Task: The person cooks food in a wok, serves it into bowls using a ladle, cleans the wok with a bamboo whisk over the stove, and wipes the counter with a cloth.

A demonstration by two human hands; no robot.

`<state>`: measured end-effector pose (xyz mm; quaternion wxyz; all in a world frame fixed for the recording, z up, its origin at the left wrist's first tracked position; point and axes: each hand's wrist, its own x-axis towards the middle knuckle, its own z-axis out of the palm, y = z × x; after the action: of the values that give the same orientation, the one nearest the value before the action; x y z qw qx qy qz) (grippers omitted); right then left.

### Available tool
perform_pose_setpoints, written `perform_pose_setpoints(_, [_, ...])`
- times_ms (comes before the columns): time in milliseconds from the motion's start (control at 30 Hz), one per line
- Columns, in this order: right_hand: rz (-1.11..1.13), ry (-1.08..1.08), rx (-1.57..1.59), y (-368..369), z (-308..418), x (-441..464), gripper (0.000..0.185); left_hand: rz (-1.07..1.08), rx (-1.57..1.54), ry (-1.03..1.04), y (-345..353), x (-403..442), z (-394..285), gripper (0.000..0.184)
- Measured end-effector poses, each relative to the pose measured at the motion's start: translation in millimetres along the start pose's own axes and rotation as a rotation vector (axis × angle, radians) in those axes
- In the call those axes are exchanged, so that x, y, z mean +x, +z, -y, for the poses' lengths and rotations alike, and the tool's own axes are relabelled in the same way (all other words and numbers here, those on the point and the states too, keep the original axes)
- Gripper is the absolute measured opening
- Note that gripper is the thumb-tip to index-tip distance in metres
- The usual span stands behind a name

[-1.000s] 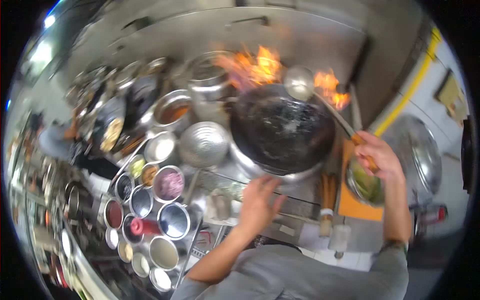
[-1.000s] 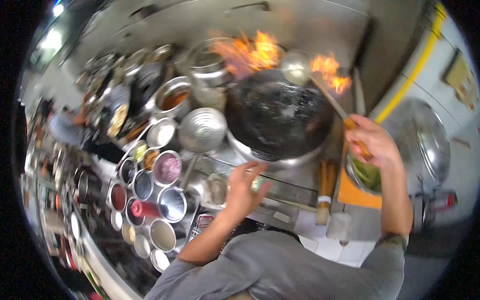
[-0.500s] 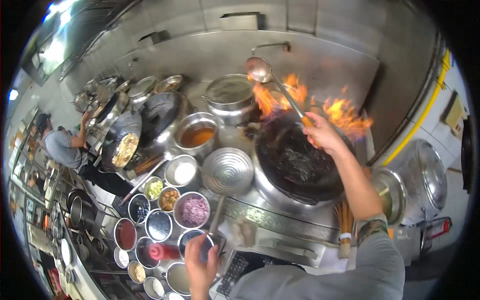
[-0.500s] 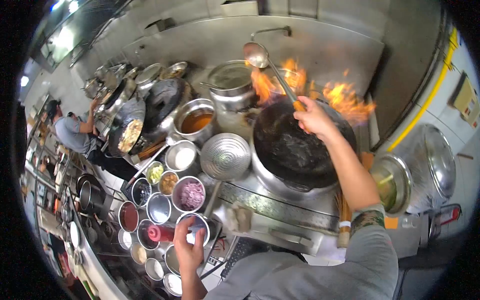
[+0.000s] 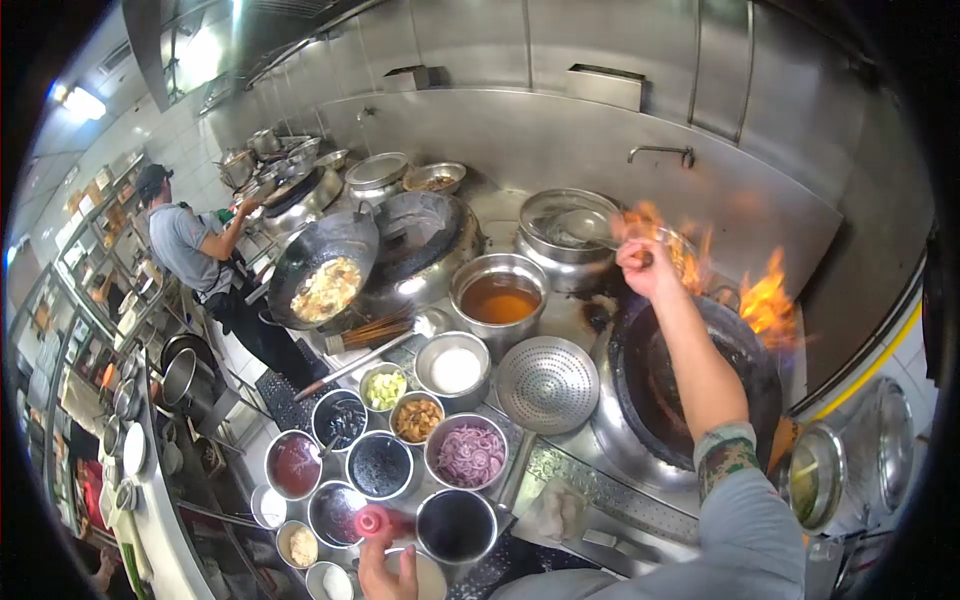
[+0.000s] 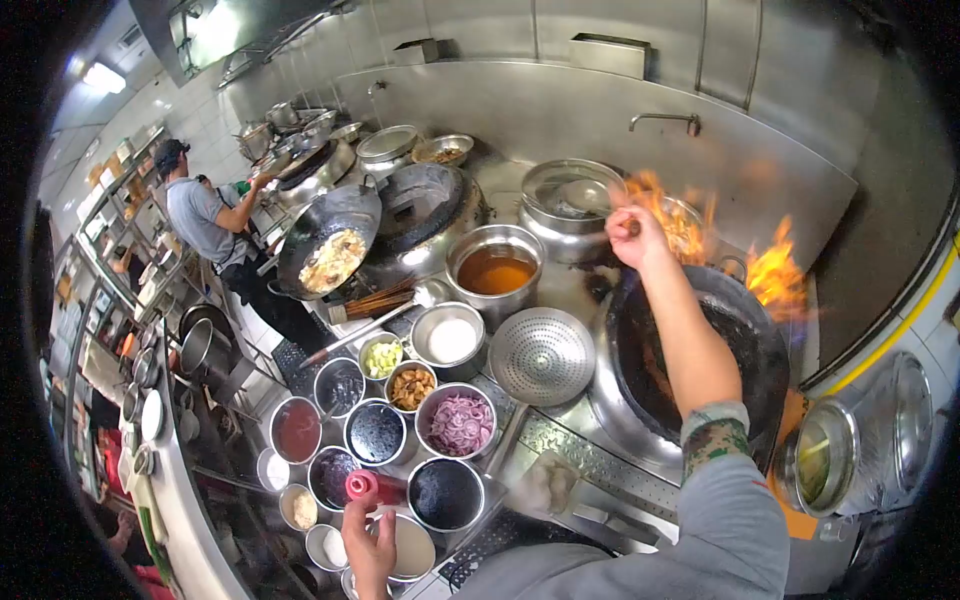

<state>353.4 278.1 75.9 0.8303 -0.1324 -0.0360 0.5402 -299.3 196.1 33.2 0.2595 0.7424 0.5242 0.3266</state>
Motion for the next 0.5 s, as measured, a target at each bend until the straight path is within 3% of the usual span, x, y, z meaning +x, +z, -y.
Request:
perform_pose_setpoints(100, [0.161, -0.020, 0.043, 29, 4, -45, 0.014, 0.020, -0.030, 0.135, 10, 11, 3, 0.037])
perform_pose_setpoints(233, [0.228, -0.100, 0.029, 49, 17, -118, 0.019, 0.107, -0.036, 0.167, 26, 23, -15, 0.039])
perform_pose_setpoints(500, [0.064, -0.120, 0.182, 52, 46, -289, 0.046, 0.236, -0.101, 0.401, 77, 14, -83, 0.038])
